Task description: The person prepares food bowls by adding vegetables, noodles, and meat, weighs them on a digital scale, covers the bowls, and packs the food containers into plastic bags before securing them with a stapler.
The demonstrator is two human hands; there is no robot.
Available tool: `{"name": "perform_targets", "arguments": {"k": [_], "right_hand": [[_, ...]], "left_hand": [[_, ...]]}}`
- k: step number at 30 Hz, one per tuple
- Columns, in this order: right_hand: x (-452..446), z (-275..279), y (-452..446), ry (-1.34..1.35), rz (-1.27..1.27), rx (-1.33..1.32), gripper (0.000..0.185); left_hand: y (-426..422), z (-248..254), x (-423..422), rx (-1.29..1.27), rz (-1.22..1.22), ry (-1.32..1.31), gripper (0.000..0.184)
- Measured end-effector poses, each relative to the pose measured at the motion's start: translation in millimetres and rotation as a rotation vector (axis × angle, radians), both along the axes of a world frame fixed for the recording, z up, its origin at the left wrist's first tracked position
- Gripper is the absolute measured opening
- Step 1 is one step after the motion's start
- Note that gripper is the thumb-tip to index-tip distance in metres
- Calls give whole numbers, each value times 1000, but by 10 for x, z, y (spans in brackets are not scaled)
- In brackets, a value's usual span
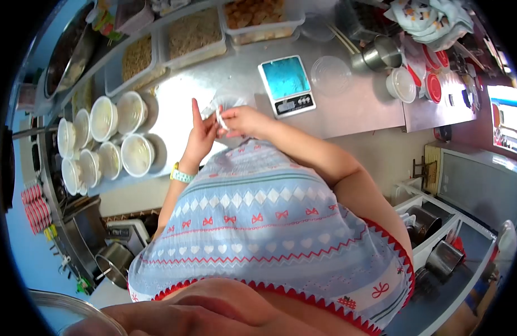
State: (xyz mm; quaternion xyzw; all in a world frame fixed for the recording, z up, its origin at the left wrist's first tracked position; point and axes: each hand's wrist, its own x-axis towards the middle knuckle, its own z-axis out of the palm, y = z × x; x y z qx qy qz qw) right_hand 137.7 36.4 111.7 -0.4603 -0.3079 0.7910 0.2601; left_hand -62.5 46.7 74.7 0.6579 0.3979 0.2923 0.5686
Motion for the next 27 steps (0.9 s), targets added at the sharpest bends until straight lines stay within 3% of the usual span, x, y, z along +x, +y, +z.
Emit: {"name": "perform_targets", "arguments": {"k": [5, 10, 12, 13, 14, 16, 17, 19, 21, 24, 27], "right_hand": [[-39, -119, 60, -184, 83, 208, 20], [-16, -78, -7, -299, 132, 233, 18], [-21, -183, -67, -406, 114, 613, 18], [-17, -126, -63, -461, 95, 597, 19], [12, -69, -57, -468, 90, 599, 19], [29, 90, -7, -258, 159, 213, 20], [17, -65, -1, -255, 162, 216, 20], [-11, -377, 25, -145, -16, 606, 20], [-43, -421, -10, -155, -41, 572, 19], [-68, -148, -64, -250, -18, 463, 18], [-54, -116, 8, -374, 81, 418, 17]], "left_hand": [[39, 182, -10, 90, -53, 52, 89], [102, 247, 6, -19, -72, 83, 86], [180, 219, -55, 164, -162, 229, 83], [256, 166, -87, 368, -191, 290, 82], [253, 91, -89, 373, -195, 285, 82], [215, 149, -61, 143, -142, 114, 82], [199, 176, -45, 181, -121, 143, 84], [103, 206, 21, 139, -90, 157, 83], [91, 44, 18, 42, -6, 92, 71], [109, -108, -17, 97, 16, 21, 57], [145, 24, -29, -131, -58, -135, 48]]}}
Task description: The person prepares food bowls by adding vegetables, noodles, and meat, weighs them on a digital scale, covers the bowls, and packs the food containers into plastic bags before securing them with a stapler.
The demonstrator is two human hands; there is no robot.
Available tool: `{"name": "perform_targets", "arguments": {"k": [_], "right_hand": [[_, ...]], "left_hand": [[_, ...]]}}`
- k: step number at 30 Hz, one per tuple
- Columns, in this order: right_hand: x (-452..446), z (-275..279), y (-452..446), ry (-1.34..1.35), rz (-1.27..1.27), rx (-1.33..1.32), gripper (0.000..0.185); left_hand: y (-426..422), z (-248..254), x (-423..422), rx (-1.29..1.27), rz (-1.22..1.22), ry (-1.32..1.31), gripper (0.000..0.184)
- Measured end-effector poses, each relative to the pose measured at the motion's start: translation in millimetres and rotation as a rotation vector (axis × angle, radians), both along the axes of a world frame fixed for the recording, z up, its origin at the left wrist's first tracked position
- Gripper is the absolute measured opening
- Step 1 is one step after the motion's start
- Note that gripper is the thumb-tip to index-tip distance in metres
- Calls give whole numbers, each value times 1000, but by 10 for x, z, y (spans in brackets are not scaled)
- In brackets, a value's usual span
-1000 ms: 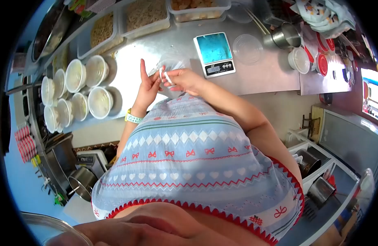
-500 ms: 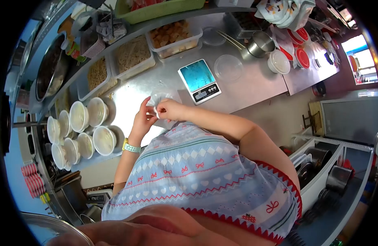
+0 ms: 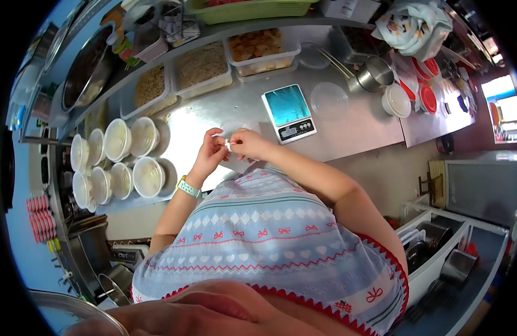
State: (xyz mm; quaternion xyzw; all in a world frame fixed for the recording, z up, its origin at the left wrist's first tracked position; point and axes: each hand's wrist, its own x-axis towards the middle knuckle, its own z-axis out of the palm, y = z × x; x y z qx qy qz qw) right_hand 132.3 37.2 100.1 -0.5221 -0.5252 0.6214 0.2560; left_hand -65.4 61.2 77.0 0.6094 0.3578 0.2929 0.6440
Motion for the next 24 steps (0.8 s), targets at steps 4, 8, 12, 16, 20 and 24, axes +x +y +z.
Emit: {"name": "perform_targets", "arguments": {"k": [4, 8, 12, 16, 20, 24], "right_hand": [[94, 56, 3, -419, 142, 444, 22], [491, -245, 131, -550, 175, 444, 29], [323, -250, 17, -611, 44, 468, 29], [408, -521, 97, -306, 100, 318, 23], [745, 98, 286, -377, 165, 308, 28], [1606, 1021, 852, -175, -614, 536, 50]], "left_hand": [[245, 150, -125, 9, -295, 91, 41], [409, -190, -378, 341, -249, 296, 31], [240, 138, -336, 503, -199, 610, 27], [207, -200, -377, 369, -91, 398, 20], [247, 241, -261, 720, 15, 492, 19], [-33, 111, -267, 802, 119, 398, 46]]}}
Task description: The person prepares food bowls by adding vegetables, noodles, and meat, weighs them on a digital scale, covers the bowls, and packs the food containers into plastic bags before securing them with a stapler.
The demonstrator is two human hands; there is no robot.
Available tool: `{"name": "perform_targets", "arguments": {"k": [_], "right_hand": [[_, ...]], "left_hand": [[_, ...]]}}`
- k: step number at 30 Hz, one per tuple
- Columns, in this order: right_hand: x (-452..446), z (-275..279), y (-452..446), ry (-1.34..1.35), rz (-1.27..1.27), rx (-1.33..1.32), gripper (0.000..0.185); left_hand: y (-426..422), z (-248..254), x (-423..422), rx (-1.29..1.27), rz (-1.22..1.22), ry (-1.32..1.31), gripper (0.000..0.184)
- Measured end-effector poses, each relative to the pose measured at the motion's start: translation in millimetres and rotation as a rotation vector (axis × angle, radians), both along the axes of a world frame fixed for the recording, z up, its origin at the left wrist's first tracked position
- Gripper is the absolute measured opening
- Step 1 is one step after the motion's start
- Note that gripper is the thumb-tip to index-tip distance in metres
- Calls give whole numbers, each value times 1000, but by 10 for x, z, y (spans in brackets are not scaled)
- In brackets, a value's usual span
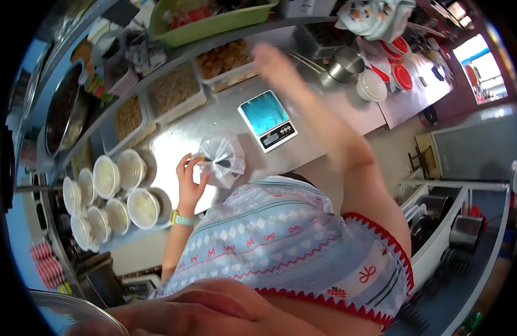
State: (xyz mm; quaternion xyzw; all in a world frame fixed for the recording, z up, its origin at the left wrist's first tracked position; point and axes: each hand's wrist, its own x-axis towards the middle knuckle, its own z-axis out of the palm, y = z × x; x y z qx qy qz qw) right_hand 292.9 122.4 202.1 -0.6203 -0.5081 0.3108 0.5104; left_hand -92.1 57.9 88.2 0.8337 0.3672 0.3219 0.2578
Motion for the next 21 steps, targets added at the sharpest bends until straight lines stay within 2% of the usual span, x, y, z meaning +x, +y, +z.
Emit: {"name": "perform_targets", "arguments": {"k": [2, 3, 5, 6, 7, 9, 10, 11, 12, 13, 14, 15, 17, 19, 21], "right_hand": [[1028, 208, 726, -266, -460, 432, 49], [1120, 662, 762, -347, -534, 616, 45], [1729, 984, 1133, -362, -561, 531, 58], [1944, 1046, 1228, -486, -657, 332, 67], [2130, 1088, 1311, -599, -748, 126, 77], [2558, 934, 1524, -521, -569, 161, 76], [2585, 963, 1542, -586, -480, 90, 67], [2503, 980, 1525, -490, -418, -4, 46], [2267, 1043, 1318, -426, -258, 4, 41], [2197, 913, 1342, -408, -227, 166, 39], [2267, 804, 1211, -279, -190, 132, 37], [1932, 851, 792, -149, -148, 99, 36], [1968, 781, 257, -71, -19, 147, 35], [2253, 1054, -467, -202, -231, 159, 33], [3428, 727, -570, -176, -352, 677, 28]], "left_hand": [[-105, -127, 83, -63, 43, -61, 62], [-163, -36, 156, -89, 82, -43, 58], [-179, -109, 247, -152, 40, -27, 51], [-194, -88, 310, -129, 58, -8, 40], [-199, -124, 340, -117, 32, -13, 40], [-188, -229, 369, -130, 53, -28, 29], [-187, -224, 405, -156, 70, -30, 25], [-205, -218, 429, -182, 90, -29, 22], [-226, -211, 464, -169, 113, -26, 19], [-275, -80, 555, -289, 150, -76, 18], [-294, -68, 621, -375, 187, -116, 17], [-312, -92, 656, -463, 227, -157, 16], [-239, -428, 555, -302, 283, -81, 16], [-362, -356, 733, -180, 431, -39, 24], [-505, -369, 920, 2, 566, -77, 37]]}}
